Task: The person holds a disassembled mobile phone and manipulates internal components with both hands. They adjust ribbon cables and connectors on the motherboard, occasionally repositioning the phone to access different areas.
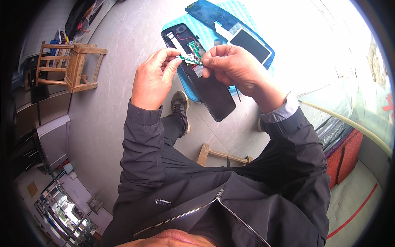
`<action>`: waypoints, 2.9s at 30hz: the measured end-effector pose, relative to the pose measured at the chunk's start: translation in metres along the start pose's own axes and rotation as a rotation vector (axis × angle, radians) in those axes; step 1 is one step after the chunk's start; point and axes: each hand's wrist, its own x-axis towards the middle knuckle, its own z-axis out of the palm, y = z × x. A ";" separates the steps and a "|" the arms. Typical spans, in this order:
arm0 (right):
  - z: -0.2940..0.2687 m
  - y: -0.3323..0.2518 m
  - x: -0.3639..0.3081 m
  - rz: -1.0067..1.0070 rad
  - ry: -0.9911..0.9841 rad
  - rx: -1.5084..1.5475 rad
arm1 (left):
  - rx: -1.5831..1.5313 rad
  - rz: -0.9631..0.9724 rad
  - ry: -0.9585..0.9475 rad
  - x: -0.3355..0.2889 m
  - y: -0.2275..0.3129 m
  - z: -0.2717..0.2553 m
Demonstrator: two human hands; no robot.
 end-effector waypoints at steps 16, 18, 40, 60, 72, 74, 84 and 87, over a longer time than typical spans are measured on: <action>0.000 0.001 0.000 0.001 0.003 0.010 | 0.010 0.004 0.001 -0.001 0.000 0.001; -0.001 0.001 0.000 0.002 -0.003 0.012 | 0.010 0.003 0.000 -0.001 0.000 0.000; 0.005 -0.002 -0.002 -0.013 0.037 -0.046 | -0.047 -0.035 0.009 -0.002 -0.007 0.004; 0.007 -0.002 -0.003 -0.015 0.073 -0.103 | -0.030 -0.022 0.009 -0.002 -0.008 0.004; 0.008 -0.002 -0.003 -0.016 0.079 -0.118 | -0.023 -0.031 -0.010 -0.002 -0.004 0.002; 0.008 -0.002 -0.003 -0.013 0.084 -0.121 | -0.009 -0.033 -0.012 -0.002 -0.003 0.002; 0.005 -0.002 -0.003 -0.012 0.072 -0.118 | -0.010 -0.033 -0.015 -0.001 -0.004 0.003; 0.005 -0.002 -0.002 -0.014 0.072 -0.114 | -0.025 -0.023 -0.008 -0.001 -0.004 0.004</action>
